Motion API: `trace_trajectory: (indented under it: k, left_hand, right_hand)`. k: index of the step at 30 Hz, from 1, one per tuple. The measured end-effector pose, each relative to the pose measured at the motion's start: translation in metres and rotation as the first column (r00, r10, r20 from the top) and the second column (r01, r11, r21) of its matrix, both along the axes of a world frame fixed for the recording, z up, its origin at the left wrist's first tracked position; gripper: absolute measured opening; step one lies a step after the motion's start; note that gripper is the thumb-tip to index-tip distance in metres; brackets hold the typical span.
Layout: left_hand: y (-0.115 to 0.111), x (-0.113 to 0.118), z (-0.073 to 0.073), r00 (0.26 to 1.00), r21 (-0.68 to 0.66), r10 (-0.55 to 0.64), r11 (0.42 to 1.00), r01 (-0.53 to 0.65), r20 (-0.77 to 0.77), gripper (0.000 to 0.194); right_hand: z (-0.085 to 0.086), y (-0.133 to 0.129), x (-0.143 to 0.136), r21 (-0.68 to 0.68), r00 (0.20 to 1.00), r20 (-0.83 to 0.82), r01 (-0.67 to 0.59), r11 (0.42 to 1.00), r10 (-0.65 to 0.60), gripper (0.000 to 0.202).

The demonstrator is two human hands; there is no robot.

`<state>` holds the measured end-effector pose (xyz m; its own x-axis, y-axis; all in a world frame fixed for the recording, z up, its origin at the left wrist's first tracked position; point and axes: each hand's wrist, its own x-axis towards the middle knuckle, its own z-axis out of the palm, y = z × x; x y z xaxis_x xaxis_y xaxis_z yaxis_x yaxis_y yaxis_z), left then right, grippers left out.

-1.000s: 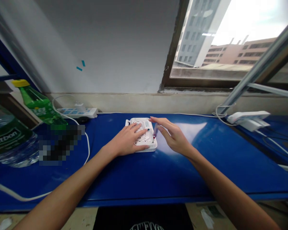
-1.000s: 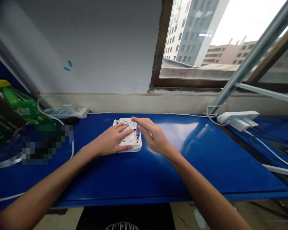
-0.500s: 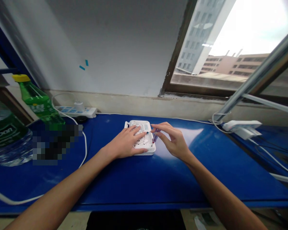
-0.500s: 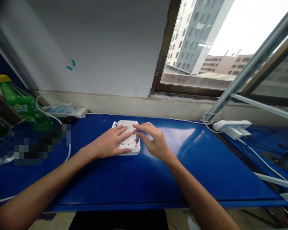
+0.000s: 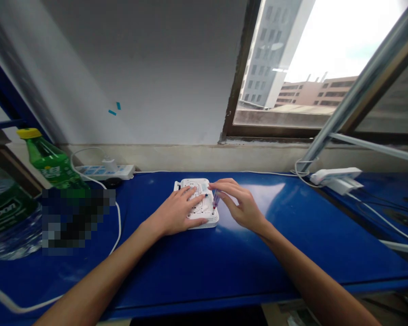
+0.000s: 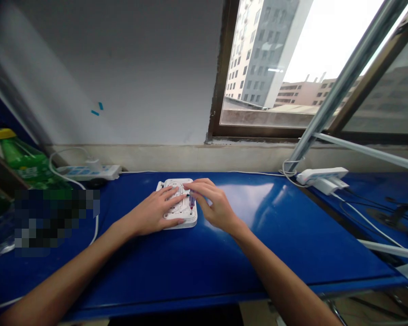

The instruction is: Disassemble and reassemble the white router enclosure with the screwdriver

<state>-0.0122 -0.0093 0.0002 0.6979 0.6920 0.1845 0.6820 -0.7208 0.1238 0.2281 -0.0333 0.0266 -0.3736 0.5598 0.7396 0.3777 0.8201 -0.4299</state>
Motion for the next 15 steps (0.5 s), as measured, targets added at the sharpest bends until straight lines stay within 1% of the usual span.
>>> trace_trajectory:
  k: [3, 5, 7, 11, 13, 15]
  left_hand:
    - [0.0003, 0.0004, 0.0011, 1.0, -0.008, 0.001, 1.0, -0.001, -0.02, 0.079]
    - [0.0009, 0.0003, 0.0009, 1.0, -0.018, 0.0, 1.0, -0.001, -0.018, 0.078]
    - [0.0014, 0.0, 0.0004, 1.0, -0.023, -0.001, 1.0, 0.0, -0.015, 0.078]
    - [0.0013, 0.0, 0.0007, 1.0, -0.015, -0.004, 1.0, 0.004, -0.012, 0.077]
    - [0.0006, 0.0005, 0.0018, 1.0, -0.013, -0.013, 1.0, 0.013, -0.014, 0.075]
    - [0.0, 0.0011, 0.0029, 1.0, -0.018, -0.018, 1.0, 0.017, -0.015, 0.076]
  right_hand:
    - [0.0008, 0.0021, 0.0031, 0.031, 0.999, -0.038, 0.036, 0.999, -0.035, 0.019]
    - [0.0015, 0.0021, 0.004, 0.048, 0.998, -0.039, 0.056, 0.997, -0.054, 0.016]
    - [0.0018, 0.0008, 0.0035, 0.045, 0.999, -0.017, 0.039, 0.998, -0.038, 0.02]
    - [0.0004, -0.0019, -0.0005, -0.008, 0.996, 0.027, -0.083, 0.997, 0.083, 0.039]
    - [-0.0003, -0.0023, -0.0025, -0.01, 0.995, 0.013, -0.102, 0.995, 0.102, 0.037]
    - [-0.0002, -0.0022, -0.0041, 0.009, 0.998, 0.006, -0.059, 0.998, 0.059, 0.028]
